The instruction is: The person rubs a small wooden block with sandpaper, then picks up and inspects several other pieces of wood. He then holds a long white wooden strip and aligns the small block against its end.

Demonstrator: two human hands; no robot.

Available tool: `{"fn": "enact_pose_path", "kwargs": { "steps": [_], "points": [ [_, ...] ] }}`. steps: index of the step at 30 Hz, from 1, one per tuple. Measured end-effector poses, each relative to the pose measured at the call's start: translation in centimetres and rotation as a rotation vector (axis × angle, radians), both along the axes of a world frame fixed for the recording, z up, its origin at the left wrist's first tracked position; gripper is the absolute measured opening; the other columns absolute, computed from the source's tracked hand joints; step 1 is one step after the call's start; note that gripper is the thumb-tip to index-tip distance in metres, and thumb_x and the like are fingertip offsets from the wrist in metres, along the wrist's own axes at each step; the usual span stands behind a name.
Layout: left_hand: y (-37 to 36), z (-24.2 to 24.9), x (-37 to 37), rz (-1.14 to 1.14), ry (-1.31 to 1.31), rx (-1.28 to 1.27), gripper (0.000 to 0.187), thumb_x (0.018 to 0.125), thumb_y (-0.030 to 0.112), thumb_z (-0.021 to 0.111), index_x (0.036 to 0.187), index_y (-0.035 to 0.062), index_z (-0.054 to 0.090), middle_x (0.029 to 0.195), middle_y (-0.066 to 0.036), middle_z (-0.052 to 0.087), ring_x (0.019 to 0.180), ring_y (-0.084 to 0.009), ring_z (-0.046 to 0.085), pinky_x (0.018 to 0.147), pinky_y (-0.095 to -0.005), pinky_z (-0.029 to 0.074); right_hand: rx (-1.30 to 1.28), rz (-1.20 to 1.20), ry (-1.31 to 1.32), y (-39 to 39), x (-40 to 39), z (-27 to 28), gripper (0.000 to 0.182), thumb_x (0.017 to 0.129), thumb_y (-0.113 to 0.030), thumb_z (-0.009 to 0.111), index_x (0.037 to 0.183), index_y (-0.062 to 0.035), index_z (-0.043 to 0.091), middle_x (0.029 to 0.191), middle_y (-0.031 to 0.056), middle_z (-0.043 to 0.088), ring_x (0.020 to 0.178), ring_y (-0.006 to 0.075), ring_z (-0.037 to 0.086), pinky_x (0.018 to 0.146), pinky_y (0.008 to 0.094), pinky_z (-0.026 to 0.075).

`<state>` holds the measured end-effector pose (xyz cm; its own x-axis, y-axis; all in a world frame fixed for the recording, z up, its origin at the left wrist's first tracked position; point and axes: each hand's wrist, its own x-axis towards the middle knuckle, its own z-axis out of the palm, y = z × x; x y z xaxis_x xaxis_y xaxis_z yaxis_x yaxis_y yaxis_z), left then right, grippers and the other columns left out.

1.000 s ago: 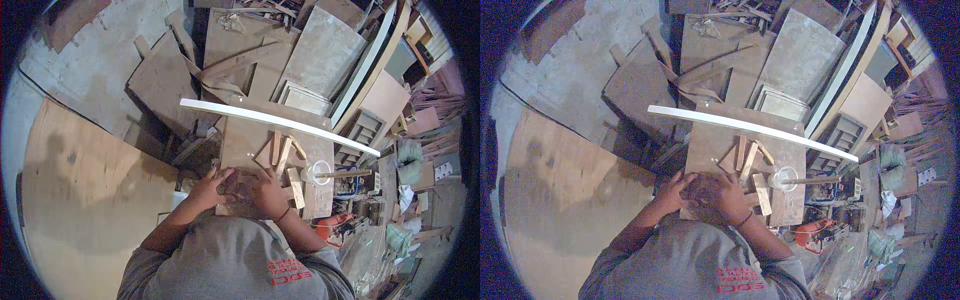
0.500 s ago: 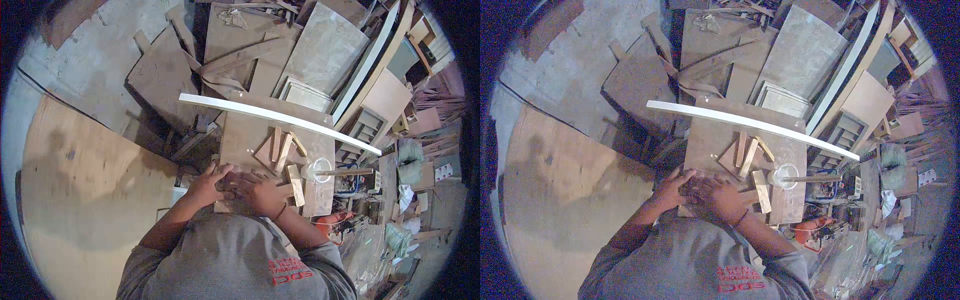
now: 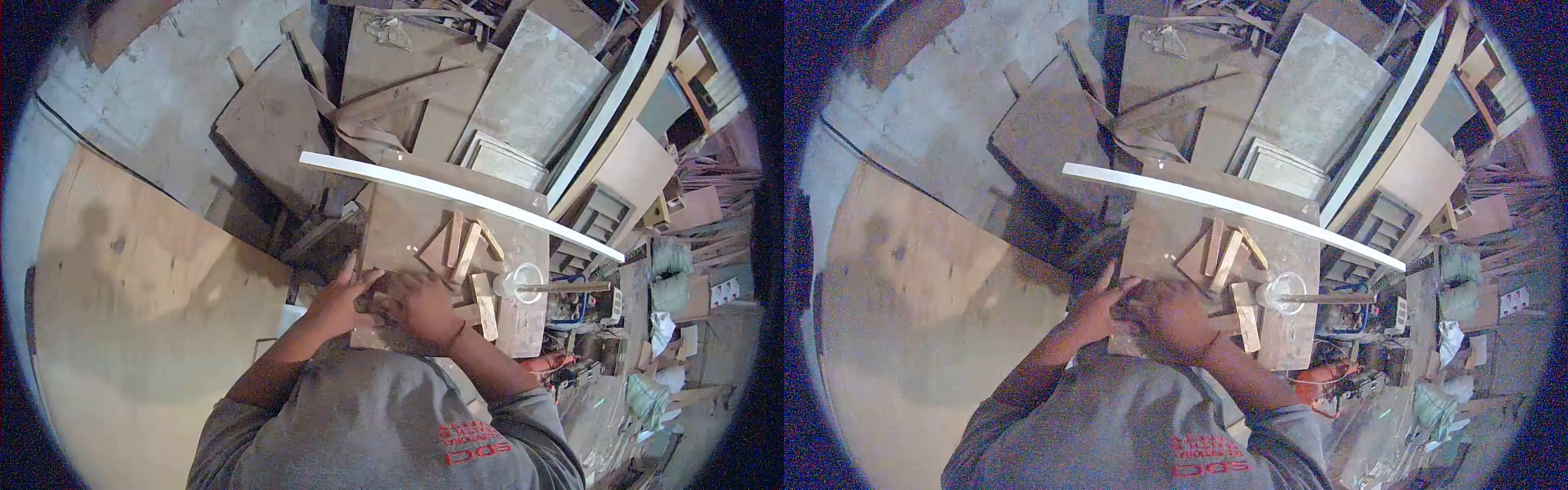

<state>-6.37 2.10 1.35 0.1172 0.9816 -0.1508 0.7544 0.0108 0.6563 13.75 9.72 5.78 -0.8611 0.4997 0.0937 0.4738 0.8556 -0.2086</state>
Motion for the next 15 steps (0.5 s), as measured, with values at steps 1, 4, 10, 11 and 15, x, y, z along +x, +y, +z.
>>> {"fn": "enact_pose_path", "kwargs": {
  "steps": [1,4,10,11,15],
  "points": [
    [0.0,0.3,0.0,-0.002,0.01,0.009,0.094,0.067,0.047,0.083,0.148,0.0344,0.039,0.158,-0.028,0.013,0.133,-0.0459,0.042,0.102,-0.0494,0.045,0.018,-0.017,-0.038,0.1,0.0,0.0,0.035,0.084,-0.034,0.065,0.115,-0.019,0.066,0.116,0.0056,0.064,0.108,0.0256,0.06,0.092,0.0472,0.042],
    [0.1,0.3,0.0,0.013,-0.045,0.028,0.094,0.066,0.047,0.084,0.148,0.035,0.039,0.159,-0.027,0.009,0.134,-0.0455,0.042,0.101,-0.0503,0.046,-0.025,-0.111,-0.112,-0.1,-0.6,1.2,0.036,0.084,-0.036,0.064,0.115,-0.0193,0.066,0.118,0.0045,0.064,0.108,0.0254,0.061,0.091,0.0477,0.044],
    [0.0,0.2,0.2,0.029,0.007,0.008,0.093,0.066,0.044,0.084,0.148,0.0321,0.041,0.159,-0.027,0.008,0.134,-0.0463,0.042,0.101,-0.0484,0.046,0.068,0.034,-0.03,-1.0,-0.2,-0.6,0.037,0.085,-0.036,0.063,0.118,-0.0197,0.066,0.121,0.0063,0.063,0.109,0.0276,0.061,0.089,0.0497,0.045],
    [-0.1,0.7,0.5,0.047,-0.01,0.005,0.095,0.064,0.038,0.086,0.147,0.0321,0.041,0.159,-0.026,0.008,0.131,-0.0468,0.044,0.101,-0.0479,0.046,-0.009,-0.07,-0.111,-0.6,-0.4,0.1,0.037,0.085,-0.036,0.062,0.118,-0.0195,0.066,0.122,0.0068,0.063,0.11,0.028,0.06,0.089,0.0499,0.045],
    [-0.3,0.2,0.8,0.084,-0.011,0.072,0.1,0.059,0.027,0.089,0.147,0.0332,0.041,0.16,-0.025,0.008,0.125,-0.048,0.049,0.1,-0.0472,0.048,-0.003,-0.13,-0.094,-1.4,-0.6,-0.9,0.034,0.087,-0.035,0.06,0.117,-0.0185,0.067,0.124,0.0079,0.062,0.109,0.0306,0.06,0.09,0.0515,0.045]
  ]
}}
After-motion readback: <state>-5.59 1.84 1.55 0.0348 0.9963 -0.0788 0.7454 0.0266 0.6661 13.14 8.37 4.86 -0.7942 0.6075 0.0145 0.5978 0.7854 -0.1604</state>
